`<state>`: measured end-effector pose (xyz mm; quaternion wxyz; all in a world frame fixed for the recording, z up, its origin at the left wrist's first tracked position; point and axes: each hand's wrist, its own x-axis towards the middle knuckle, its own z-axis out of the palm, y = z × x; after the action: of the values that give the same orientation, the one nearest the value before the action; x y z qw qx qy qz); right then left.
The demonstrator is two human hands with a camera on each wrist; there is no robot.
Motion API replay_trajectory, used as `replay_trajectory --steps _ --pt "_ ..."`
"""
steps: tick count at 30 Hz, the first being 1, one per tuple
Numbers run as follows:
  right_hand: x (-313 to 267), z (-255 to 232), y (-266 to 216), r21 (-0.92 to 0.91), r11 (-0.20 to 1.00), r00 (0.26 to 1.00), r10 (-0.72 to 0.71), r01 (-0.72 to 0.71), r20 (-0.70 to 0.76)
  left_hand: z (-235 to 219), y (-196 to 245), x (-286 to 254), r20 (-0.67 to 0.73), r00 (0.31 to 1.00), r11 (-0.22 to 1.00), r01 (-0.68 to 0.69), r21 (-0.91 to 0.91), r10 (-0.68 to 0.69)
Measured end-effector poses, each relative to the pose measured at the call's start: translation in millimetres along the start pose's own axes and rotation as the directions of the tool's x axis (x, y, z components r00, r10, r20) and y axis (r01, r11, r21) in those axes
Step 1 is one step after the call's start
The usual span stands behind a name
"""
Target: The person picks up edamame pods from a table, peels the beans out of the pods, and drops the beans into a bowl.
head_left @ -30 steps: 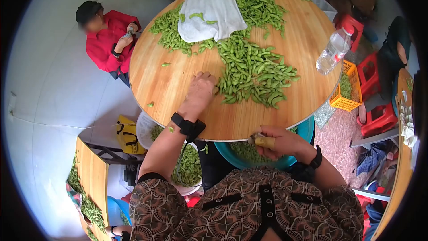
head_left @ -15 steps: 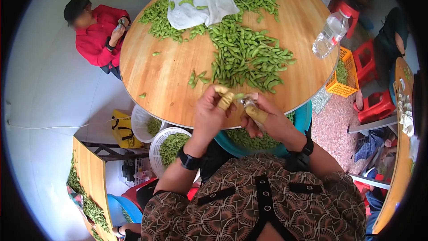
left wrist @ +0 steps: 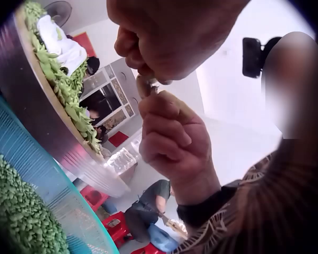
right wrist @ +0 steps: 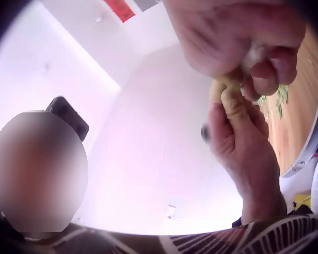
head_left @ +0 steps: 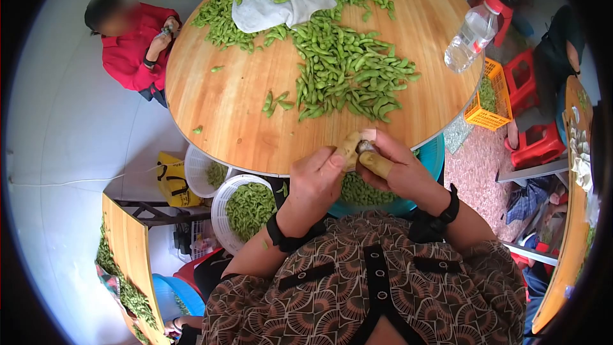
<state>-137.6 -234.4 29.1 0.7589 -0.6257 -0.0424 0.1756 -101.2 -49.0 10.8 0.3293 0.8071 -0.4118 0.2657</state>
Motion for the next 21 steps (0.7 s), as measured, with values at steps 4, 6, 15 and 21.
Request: replay_trajectory --steps 4,6,15,21 --pt "-0.6 -14.3 1.2 0.548 0.784 0.943 0.138 -0.291 0.304 -6.2 22.0 7.0 0.183 0.904 0.742 0.422 -0.521 -0.386" --pt "5.6 -17.5 21.3 0.611 0.731 0.938 0.117 -0.305 0.327 -0.4 16.5 3.5 0.286 0.823 0.572 0.552 -0.606 -0.491" --pt "-0.6 -2.3 9.1 0.467 0.855 0.974 0.212 -0.225 0.083 8.3 5.6 1.3 0.044 0.987 0.982 0.16 -0.1 -0.156" --pt "-3.7 1.7 14.6 0.311 0.942 0.991 0.132 -0.128 0.009 22.2 9.3 -7.9 0.18 0.828 0.657 0.537 -0.53 -0.531"
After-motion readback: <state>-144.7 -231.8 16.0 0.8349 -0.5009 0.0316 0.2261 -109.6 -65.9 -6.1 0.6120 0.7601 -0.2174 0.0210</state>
